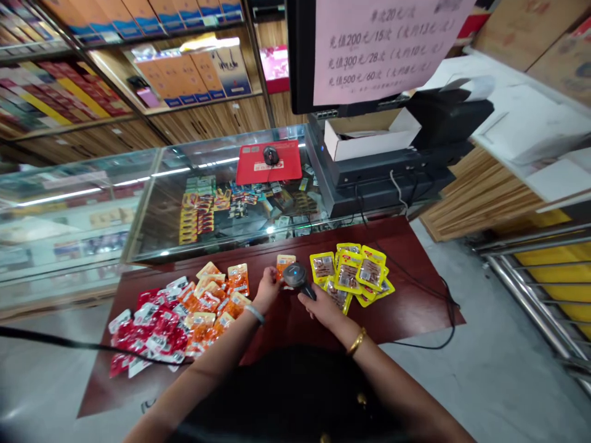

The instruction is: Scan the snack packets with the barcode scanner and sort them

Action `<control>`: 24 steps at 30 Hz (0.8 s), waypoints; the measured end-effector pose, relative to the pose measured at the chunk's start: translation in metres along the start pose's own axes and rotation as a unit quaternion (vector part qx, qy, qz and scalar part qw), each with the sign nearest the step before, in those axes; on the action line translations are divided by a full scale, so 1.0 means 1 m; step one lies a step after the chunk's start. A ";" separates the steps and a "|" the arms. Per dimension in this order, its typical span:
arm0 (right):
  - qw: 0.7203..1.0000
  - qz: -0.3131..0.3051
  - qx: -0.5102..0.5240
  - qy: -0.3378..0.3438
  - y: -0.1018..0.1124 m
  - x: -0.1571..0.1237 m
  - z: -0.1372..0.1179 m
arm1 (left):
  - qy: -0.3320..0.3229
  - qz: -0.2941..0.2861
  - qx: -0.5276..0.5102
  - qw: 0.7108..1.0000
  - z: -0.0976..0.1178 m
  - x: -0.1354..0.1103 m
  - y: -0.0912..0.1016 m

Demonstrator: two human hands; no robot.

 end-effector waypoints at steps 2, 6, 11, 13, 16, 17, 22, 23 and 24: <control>1.000 0.007 0.015 -0.010 0.005 0.005 0.003 | 0.001 -0.005 0.023 1.000 -0.003 0.006 -0.011; 0.999 0.030 0.022 -0.015 0.013 0.014 0.011 | -0.003 -0.014 0.038 0.999 -0.010 0.019 -0.030; 0.998 0.045 0.038 -0.012 0.022 0.020 0.018 | 0.016 -0.038 0.014 0.999 -0.002 0.022 -0.056; 0.997 0.049 0.056 -0.021 0.024 0.019 0.020 | 0.007 -0.055 0.053 0.997 0.009 0.019 -0.061; 0.996 0.045 0.070 -0.032 0.025 0.015 0.021 | -0.058 -0.069 0.201 0.975 0.030 0.012 -0.047; 0.996 0.042 0.070 -0.037 0.024 0.014 0.022 | -0.077 -0.060 0.257 0.962 0.035 0.009 -0.036; 0.999 0.026 0.032 -0.026 0.012 0.010 0.025 | -0.012 0.134 0.470 0.872 0.038 -0.003 0.060; 0.999 0.024 0.025 -0.023 0.009 0.009 0.026 | 0.014 0.169 0.488 0.856 0.035 -0.004 0.079; 0.999 0.021 0.020 -0.021 0.005 0.008 0.027 | 0.046 0.185 0.500 0.844 0.030 -0.005 0.095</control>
Point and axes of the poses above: each hand's wrist, its own x-axis towards the middle knuckle, its own y-axis out of the back of the hand, z = x × y, the point moved 2 cm from there along x, towards the middle knuckle, and after that the axes turned 11 degrees about -x, right-handed, at the moved point
